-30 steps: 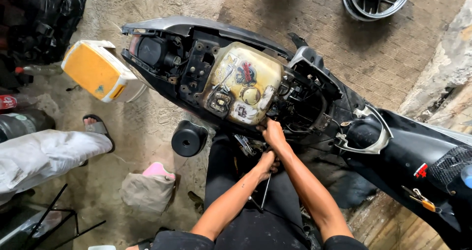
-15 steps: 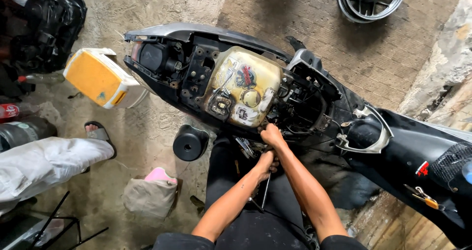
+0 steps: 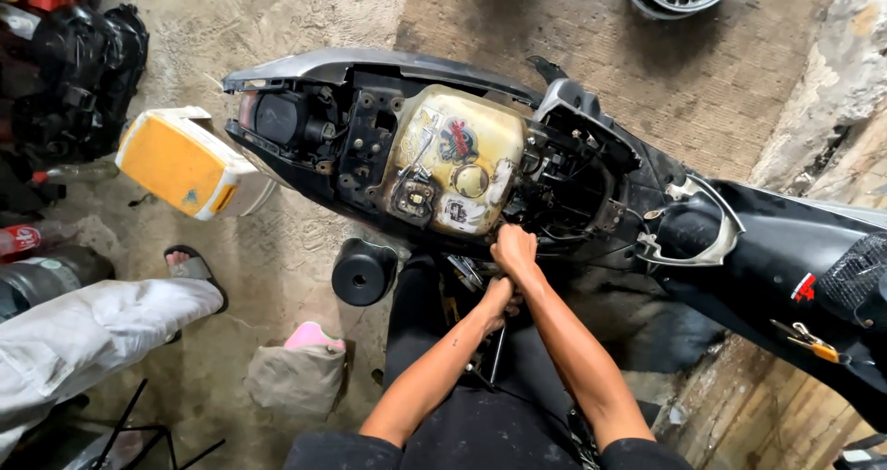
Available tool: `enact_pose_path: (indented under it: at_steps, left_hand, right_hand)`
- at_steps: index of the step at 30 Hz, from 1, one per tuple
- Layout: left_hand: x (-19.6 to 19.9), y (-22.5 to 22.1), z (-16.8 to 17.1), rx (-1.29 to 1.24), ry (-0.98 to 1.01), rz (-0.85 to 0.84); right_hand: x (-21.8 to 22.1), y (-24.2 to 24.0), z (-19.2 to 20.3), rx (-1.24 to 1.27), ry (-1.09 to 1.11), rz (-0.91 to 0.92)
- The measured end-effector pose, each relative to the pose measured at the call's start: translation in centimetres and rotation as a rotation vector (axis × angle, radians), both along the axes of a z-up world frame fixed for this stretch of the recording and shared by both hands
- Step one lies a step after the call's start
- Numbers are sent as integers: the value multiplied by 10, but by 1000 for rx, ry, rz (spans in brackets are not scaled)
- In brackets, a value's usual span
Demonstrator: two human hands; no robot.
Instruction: Repairing internal components of a motorcycle using a T-handle wrench and hands
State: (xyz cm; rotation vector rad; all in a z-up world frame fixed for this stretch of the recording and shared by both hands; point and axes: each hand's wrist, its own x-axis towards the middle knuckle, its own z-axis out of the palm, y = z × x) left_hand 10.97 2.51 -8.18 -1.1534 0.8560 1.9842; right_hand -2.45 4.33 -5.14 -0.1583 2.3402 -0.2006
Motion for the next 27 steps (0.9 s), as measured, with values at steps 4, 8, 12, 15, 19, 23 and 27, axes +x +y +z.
enact_pose_path:
  at_steps: [4,8,12,15,19,23,27]
  left_hand:
    - [-7,-9,20,-11,-5,-23]
    - [-7,-9,14,-13,2,-51]
    - [-10,-6,15,-22,21,-108]
    - [-18,-12,33,-3,32,-129]
    - [-53,-38,118,20,68,-152]
    - [-69,-36,164,-16,62,-67]
    - [-75,2,109,-99,17,142]
  right_hand:
    - [16,18,-59,5,-33,1]
    - [15,16,-40,5,-87,-60]
    - [-8,-5,60,-64,-132,-173]
    - [-9,11,71,-153,-39,-196]
    - [14,56,70,-272,172,-234]
    - [51,88,146,-521,205,-494]
    - [103,132,198,-664,-7,-361]
